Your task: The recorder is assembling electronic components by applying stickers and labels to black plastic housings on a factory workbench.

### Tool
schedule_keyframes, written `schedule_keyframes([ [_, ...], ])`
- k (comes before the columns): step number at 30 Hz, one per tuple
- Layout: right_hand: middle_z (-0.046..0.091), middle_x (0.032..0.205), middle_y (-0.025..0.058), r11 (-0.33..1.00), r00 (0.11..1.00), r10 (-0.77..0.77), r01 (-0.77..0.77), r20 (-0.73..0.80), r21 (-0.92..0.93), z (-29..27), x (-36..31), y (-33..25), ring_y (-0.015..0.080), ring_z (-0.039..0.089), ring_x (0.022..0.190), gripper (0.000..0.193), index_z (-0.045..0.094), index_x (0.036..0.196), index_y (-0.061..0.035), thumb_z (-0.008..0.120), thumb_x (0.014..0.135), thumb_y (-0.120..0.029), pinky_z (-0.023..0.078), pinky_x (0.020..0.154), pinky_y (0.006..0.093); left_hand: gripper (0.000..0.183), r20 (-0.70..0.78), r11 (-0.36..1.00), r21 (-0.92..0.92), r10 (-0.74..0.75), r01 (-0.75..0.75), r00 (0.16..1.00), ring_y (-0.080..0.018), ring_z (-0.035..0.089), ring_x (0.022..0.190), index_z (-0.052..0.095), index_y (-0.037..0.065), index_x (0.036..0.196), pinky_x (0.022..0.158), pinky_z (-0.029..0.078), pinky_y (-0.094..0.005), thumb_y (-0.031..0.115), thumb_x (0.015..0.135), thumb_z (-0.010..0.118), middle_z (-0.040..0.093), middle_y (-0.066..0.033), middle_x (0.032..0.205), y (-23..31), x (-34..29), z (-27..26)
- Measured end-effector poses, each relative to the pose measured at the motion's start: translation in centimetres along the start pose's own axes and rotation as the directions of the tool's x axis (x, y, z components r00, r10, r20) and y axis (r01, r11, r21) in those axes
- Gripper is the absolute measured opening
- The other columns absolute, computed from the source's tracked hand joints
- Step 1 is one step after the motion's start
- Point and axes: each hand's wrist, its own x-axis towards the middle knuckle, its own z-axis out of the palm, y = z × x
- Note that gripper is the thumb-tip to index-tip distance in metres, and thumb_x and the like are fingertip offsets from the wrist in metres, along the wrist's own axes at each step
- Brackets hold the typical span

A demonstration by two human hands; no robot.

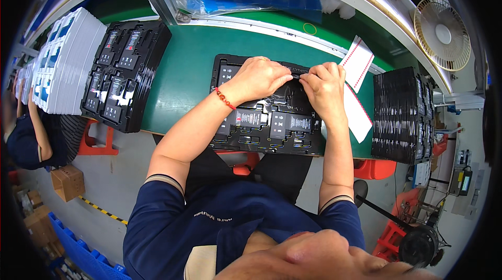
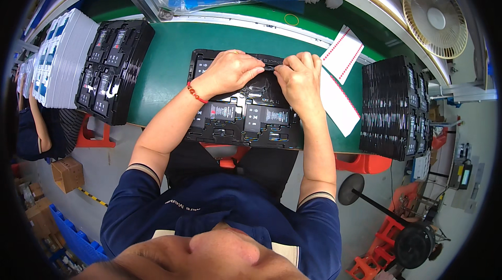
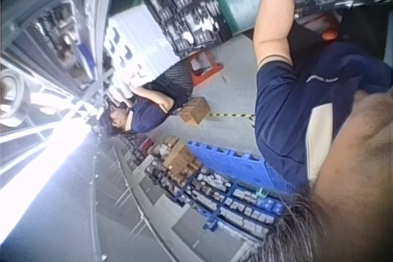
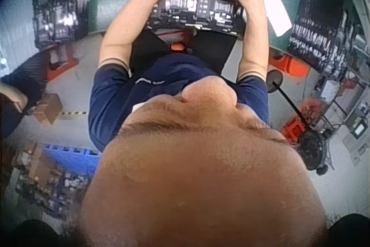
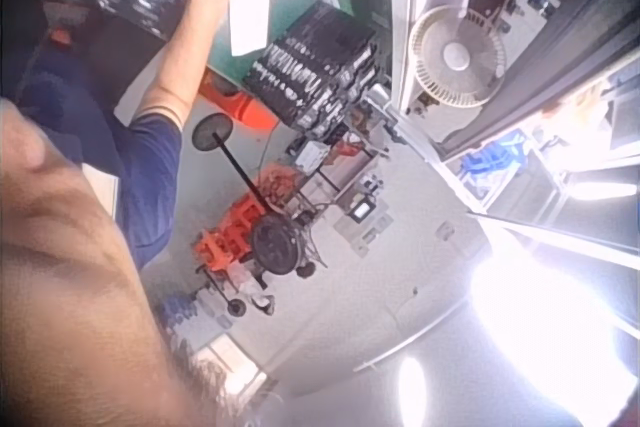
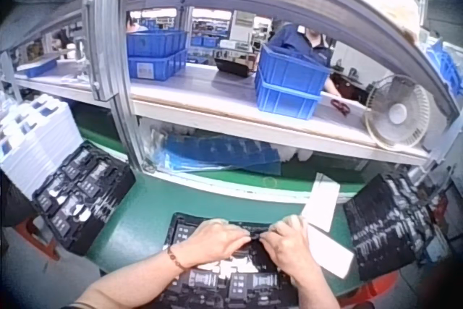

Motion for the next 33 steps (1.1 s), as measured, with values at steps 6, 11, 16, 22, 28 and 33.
schedule_keyframes([
  [6, 0.061, 0.082, 0.0032, 0.998, 1.0, -0.023, 0.024, 0.016, -0.051, 2.0, -0.4, 0.3, 0.0248, 0.056, 0.089, 0.014, 0.066, 0.076, -0.008, 0.073, 0.064, -0.01, 0.038, 0.087, 0.0422, 0.02, -0.007, 0.999, -0.02, 0.033, -0.033, 0.999, -0.0279, 0.07, 0.086, 0.074, 0.005, 0.092, 0.082, 0.054, -0.0391, 0.024, 0.088, 0.067, 0.073, -0.0112, 0.093, 0.3, -0.4, 0.1],
  [11, 0.067, 0.092, 0.0051, 0.906, 0.945, 0.326, -0.309, -0.012, 0.289, -0.3, -2.5, 3.2, 0.0258, 0.058, 0.091, 0.034, 0.07, 0.104, -0.011, 0.08, 0.074, -0.023, 0.039, 0.088, 0.0399, 0.029, 0.129, 0.996, 0.027, 0.085, -0.089, 0.988, -0.0283, 0.061, 0.108, 0.073, 0.005, 0.097, 0.098, 0.044, -0.0415, 0.026, 0.077, 0.075, 0.068, -0.0118, 0.11, 0.2, -1.3, -0.6],
  [16, 0.066, 0.097, 0.0083, 0.755, 0.772, 0.634, -0.63, -0.043, -0.181, -0.4, -7.5, 9.1, 0.0288, 0.057, 0.1, 0.025, 0.07, 0.104, -0.0111, 0.073, 0.08, -0.017, 0.035, 0.093, 0.0432, 0.029, 0.161, 0.995, 0.013, 0.094, -0.098, 0.982, -0.0278, 0.058, 0.111, 0.072, 0.004, 0.098, 0.101, 0.04, -0.0429, 0.024, 0.076, 0.075, 0.065, -0.0111, 0.112, 0.0, -1.2, -0.3],
  [22, 0.065, 0.099, 0.0081, 0.727, 0.74, 0.673, -0.66, 0.008, -0.187, 0.4, -8.4, 9.2, 0.029, 0.055, 0.104, 0.017, 0.072, 0.096, -0.0131, 0.073, 0.079, -0.014, 0.033, 0.095, 0.0436, 0.025, 0.127, 0.993, 0.006, 0.113, -0.115, 0.985, -0.0266, 0.059, 0.109, 0.072, 0.006, 0.093, 0.1, 0.041, -0.0436, 0.024, 0.076, 0.075, 0.065, -0.01, 0.111, -0.4, -1.2, 0.1],
  [28, 0.063, 0.091, 0.0155, 0.737, 0.735, 0.675, -0.676, -0.062, 0.012, 1.4, -9.1, 8.9, 0.0329, 0.061, 0.086, 0.006, 0.065, 0.087, -0.0029, 0.067, 0.081, -0.003, 0.047, 0.077, 0.0414, 0.025, 0.079, 0.989, -0.019, 0.149, -0.148, 0.986, -0.0272, 0.058, 0.11, 0.072, 0.006, 0.092, 0.096, 0.043, -0.0417, 0.023, 0.075, 0.076, 0.065, -0.0099, 0.111, 0.3, -1.1, -1.1],
  [33, 0.061, 0.083, 0.0175, 0.761, 0.761, 0.644, -0.628, -0.08, 0.159, 0.7, -10.5, 6.9, 0.0308, 0.061, 0.074, 0.003, 0.058, 0.087, 0.0025, 0.06, 0.085, 0.001, 0.049, 0.069, 0.0374, 0.022, 0.274, 0.99, -0.019, 0.139, -0.14, 0.952, -0.0263, 0.059, 0.103, 0.07, 0.007, 0.088, 0.088, 0.047, -0.0385, 0.019, 0.071, 0.076, 0.065, -0.0068, 0.104, 5.3, -3.4, -1.9],
])
